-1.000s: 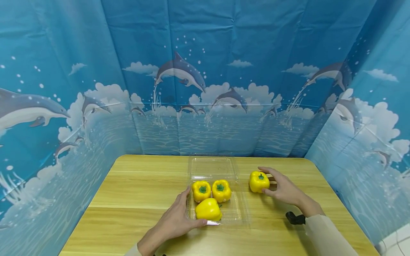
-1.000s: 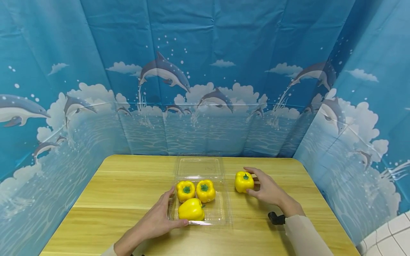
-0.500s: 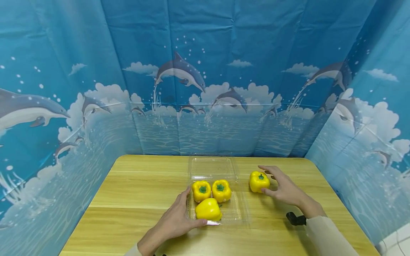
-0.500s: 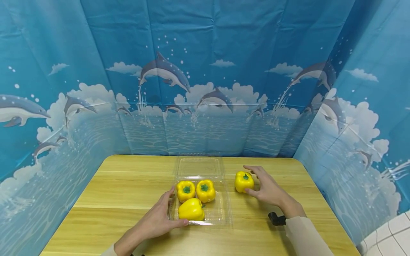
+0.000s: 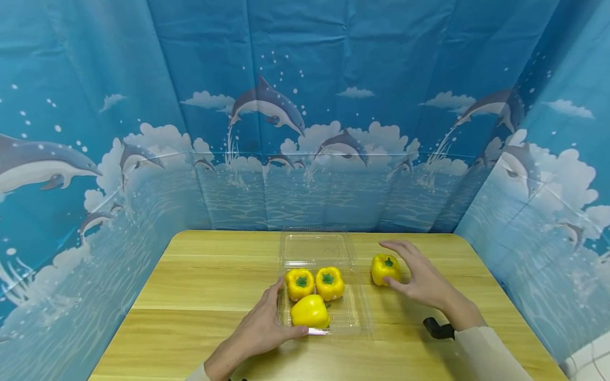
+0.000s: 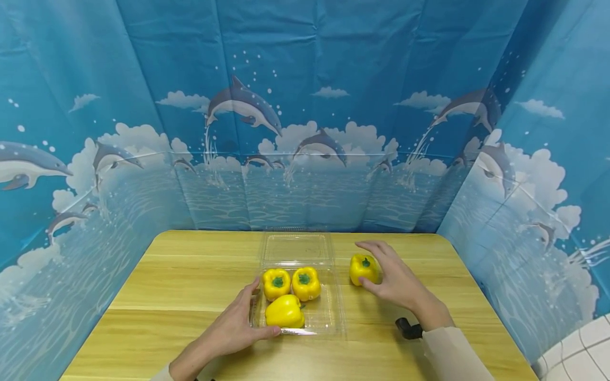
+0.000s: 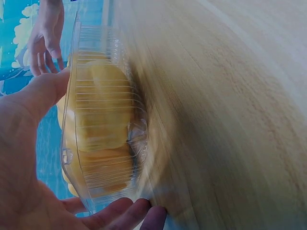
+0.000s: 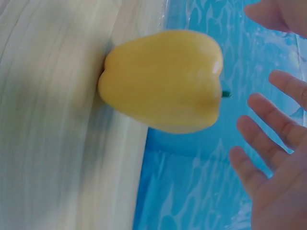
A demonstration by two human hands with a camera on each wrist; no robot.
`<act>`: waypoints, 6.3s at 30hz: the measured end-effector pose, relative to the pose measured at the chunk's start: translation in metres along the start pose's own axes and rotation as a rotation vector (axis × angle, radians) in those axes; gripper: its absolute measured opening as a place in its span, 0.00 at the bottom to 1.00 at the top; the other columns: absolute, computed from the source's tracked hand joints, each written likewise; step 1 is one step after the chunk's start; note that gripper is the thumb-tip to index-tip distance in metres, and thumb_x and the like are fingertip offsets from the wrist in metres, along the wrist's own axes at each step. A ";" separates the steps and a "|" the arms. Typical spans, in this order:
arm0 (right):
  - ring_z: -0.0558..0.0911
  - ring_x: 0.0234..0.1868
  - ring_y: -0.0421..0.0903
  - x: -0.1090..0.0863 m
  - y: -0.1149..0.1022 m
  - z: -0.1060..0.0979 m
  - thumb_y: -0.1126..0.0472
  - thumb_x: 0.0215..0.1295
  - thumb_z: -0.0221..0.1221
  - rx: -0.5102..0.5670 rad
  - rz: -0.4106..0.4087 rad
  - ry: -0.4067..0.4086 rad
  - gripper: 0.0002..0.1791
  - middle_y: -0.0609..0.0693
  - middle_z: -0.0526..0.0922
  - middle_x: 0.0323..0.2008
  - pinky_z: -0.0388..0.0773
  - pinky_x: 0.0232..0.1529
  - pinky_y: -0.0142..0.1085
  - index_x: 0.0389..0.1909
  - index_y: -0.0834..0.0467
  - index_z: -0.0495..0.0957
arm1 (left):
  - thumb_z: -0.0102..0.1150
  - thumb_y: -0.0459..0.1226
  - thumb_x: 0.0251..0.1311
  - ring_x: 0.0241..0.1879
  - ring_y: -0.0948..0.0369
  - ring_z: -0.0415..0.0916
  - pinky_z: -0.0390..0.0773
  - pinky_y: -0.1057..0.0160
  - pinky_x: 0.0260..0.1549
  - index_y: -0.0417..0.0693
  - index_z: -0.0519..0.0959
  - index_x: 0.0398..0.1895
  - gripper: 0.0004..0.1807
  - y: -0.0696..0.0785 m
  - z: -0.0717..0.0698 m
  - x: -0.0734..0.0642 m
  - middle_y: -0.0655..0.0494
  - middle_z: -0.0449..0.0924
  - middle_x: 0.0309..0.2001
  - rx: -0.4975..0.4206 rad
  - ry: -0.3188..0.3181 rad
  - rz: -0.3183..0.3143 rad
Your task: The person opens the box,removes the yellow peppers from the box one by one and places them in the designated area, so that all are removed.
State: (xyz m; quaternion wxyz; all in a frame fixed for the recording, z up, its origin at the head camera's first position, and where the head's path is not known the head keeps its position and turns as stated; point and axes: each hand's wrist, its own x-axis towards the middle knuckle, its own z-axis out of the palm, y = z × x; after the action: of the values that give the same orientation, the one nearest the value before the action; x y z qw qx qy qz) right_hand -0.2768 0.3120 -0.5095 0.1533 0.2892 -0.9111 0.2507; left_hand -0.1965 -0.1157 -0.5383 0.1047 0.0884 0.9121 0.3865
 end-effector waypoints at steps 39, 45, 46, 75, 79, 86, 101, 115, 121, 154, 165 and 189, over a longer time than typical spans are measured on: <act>0.89 0.65 0.50 0.013 -0.075 0.021 0.46 0.78 0.76 -0.074 -0.090 -0.195 0.39 0.44 0.91 0.66 0.86 0.69 0.66 0.86 0.42 0.76 | 0.84 0.70 0.57 0.88 0.32 0.66 0.73 0.18 0.78 0.51 0.49 0.99 0.77 -0.003 0.002 -0.001 0.35 0.59 0.93 -0.009 0.008 0.004; 0.90 0.67 0.49 0.015 -0.081 0.030 0.42 0.82 0.72 -0.010 -0.101 -0.269 0.37 0.45 0.92 0.68 0.84 0.73 0.69 0.86 0.45 0.76 | 0.83 0.70 0.58 0.88 0.32 0.67 0.73 0.18 0.78 0.50 0.49 0.99 0.76 -0.003 0.002 -0.002 0.35 0.60 0.93 -0.015 0.008 0.016; 0.91 0.67 0.49 0.015 -0.082 0.032 0.41 0.83 0.71 -0.008 -0.104 -0.279 0.36 0.45 0.92 0.68 0.84 0.73 0.68 0.85 0.45 0.76 | 0.83 0.70 0.58 0.88 0.31 0.67 0.73 0.18 0.78 0.50 0.49 0.99 0.76 -0.004 0.001 -0.002 0.34 0.60 0.93 -0.016 0.007 0.019; 0.93 0.51 0.37 0.022 -0.110 0.059 0.36 0.86 0.66 0.190 -0.023 -0.524 0.38 0.44 0.96 0.55 0.93 0.53 0.36 0.86 0.50 0.74 | 0.82 0.70 0.60 0.87 0.30 0.67 0.74 0.16 0.75 0.51 0.47 0.99 0.76 -0.005 0.005 -0.003 0.33 0.60 0.92 -0.026 0.000 0.037; 0.92 0.51 0.34 0.021 -0.112 0.063 0.36 0.86 0.66 0.210 -0.025 -0.529 0.39 0.45 0.96 0.56 0.94 0.54 0.37 0.87 0.51 0.73 | 0.82 0.71 0.60 0.87 0.30 0.68 0.75 0.15 0.74 0.52 0.47 0.99 0.76 -0.004 0.005 -0.004 0.33 0.60 0.92 -0.025 -0.002 0.031; 0.93 0.54 0.33 0.021 -0.114 0.071 0.38 0.88 0.64 0.275 -0.016 -0.549 0.39 0.47 0.96 0.59 0.95 0.59 0.39 0.88 0.54 0.71 | 0.82 0.70 0.60 0.86 0.30 0.69 0.75 0.15 0.73 0.53 0.47 0.99 0.76 -0.003 0.005 -0.004 0.33 0.61 0.92 -0.024 -0.006 0.029; 0.93 0.53 0.34 0.023 -0.118 0.077 0.38 0.86 0.67 0.293 0.011 -0.564 0.39 0.47 0.96 0.60 0.94 0.58 0.38 0.86 0.53 0.72 | 0.83 0.70 0.60 0.87 0.30 0.68 0.75 0.16 0.75 0.52 0.48 0.99 0.75 -0.002 0.004 -0.005 0.34 0.61 0.92 -0.018 0.005 0.036; 0.90 0.48 0.31 0.024 -0.116 0.079 0.41 0.84 0.71 0.329 -0.013 -0.543 0.35 0.45 0.95 0.56 0.93 0.53 0.34 0.81 0.51 0.75 | 0.83 0.70 0.60 0.84 0.31 0.72 0.77 0.18 0.73 0.51 0.48 0.99 0.76 -0.003 0.006 -0.005 0.33 0.63 0.91 -0.011 0.009 0.035; 0.91 0.51 0.32 0.023 -0.114 0.079 0.41 0.84 0.71 0.334 -0.033 -0.522 0.34 0.46 0.95 0.57 0.94 0.55 0.36 0.81 0.51 0.76 | 0.83 0.70 0.59 0.84 0.31 0.72 0.78 0.18 0.73 0.51 0.48 0.99 0.76 -0.003 0.006 -0.005 0.33 0.63 0.91 -0.010 0.013 0.033; 0.95 0.55 0.39 0.017 -0.114 0.070 0.32 0.77 0.74 0.290 0.006 -0.417 0.36 0.48 0.97 0.57 0.96 0.58 0.44 0.77 0.47 0.81 | 0.81 0.72 0.60 0.86 0.31 0.70 0.76 0.17 0.74 0.52 0.47 0.99 0.76 -0.003 0.007 -0.004 0.36 0.62 0.92 -0.001 0.003 0.017; 0.95 0.53 0.41 0.014 -0.113 0.064 0.37 0.77 0.76 0.294 -0.008 -0.361 0.34 0.48 0.97 0.56 0.96 0.55 0.43 0.75 0.46 0.81 | 0.80 0.73 0.59 0.85 0.30 0.71 0.77 0.16 0.73 0.52 0.47 0.99 0.76 -0.003 0.008 -0.005 0.34 0.62 0.92 0.006 0.010 0.021; 0.95 0.55 0.47 0.014 -0.105 0.053 0.36 0.80 0.73 0.321 -0.034 -0.295 0.35 0.53 0.96 0.59 0.97 0.56 0.46 0.78 0.49 0.79 | 0.83 0.68 0.60 0.87 0.31 0.69 0.76 0.17 0.75 0.51 0.48 0.99 0.75 -0.002 0.008 -0.006 0.35 0.61 0.92 -0.004 0.013 0.028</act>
State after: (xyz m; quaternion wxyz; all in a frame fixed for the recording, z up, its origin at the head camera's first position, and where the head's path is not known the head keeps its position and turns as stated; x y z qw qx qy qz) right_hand -0.2310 0.2023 -0.5089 -0.0253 0.3588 -0.8669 0.3450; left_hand -0.1886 -0.1134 -0.5445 0.0933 0.0985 0.9107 0.3902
